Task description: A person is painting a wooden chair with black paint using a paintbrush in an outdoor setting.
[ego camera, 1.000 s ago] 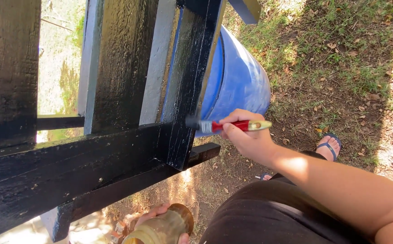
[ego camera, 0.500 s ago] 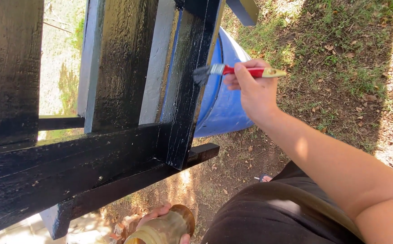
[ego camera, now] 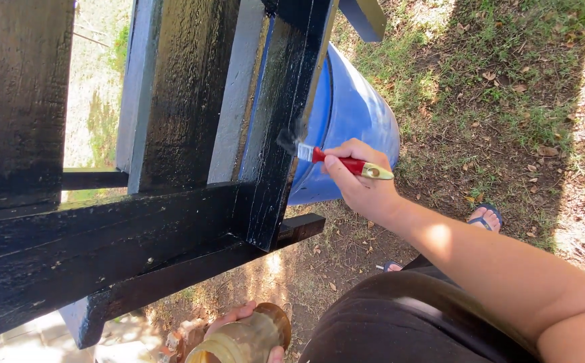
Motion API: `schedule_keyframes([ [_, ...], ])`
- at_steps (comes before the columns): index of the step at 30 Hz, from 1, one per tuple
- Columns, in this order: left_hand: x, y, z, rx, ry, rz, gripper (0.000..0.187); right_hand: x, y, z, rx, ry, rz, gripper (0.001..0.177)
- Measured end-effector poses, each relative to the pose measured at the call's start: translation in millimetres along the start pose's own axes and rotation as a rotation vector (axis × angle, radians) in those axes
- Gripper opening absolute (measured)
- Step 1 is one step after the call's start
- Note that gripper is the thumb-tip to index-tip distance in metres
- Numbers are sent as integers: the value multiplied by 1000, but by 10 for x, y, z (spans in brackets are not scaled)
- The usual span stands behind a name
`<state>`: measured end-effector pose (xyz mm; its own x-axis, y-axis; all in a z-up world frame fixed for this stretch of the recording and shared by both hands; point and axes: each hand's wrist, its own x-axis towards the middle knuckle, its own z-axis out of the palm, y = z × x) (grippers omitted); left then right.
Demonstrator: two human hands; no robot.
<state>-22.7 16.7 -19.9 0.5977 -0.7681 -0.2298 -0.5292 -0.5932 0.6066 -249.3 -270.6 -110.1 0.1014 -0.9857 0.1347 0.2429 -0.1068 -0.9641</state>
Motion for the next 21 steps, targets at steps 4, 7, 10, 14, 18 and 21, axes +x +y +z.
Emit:
schedule_keyframes([
  [4, 103, -108, -36, 74, -12, -26, 88, 44, 24, -146, 72, -4, 57, 13],
  [7, 22, -88, -37, 106, -18, -11, 90, 182, -20, -227, 46, 124, -94, 11],
  [10, -87, -54, 29, 13, 10, 81, 93, 257, 38, -194, -64, 121, -87, 11],
  [14, 119, -252, -15, -59, -32, -339, 90, 85, 27, -92, -268, -253, 169, 17],
  [18, 28, -441, 83, -235, 91, -243, 96, -126, 226, -162, -11, -205, -240, 8],
  [21, -95, -437, 83, -316, 105, 297, 92, -61, 214, -268, -335, 6, -207, 16],
])
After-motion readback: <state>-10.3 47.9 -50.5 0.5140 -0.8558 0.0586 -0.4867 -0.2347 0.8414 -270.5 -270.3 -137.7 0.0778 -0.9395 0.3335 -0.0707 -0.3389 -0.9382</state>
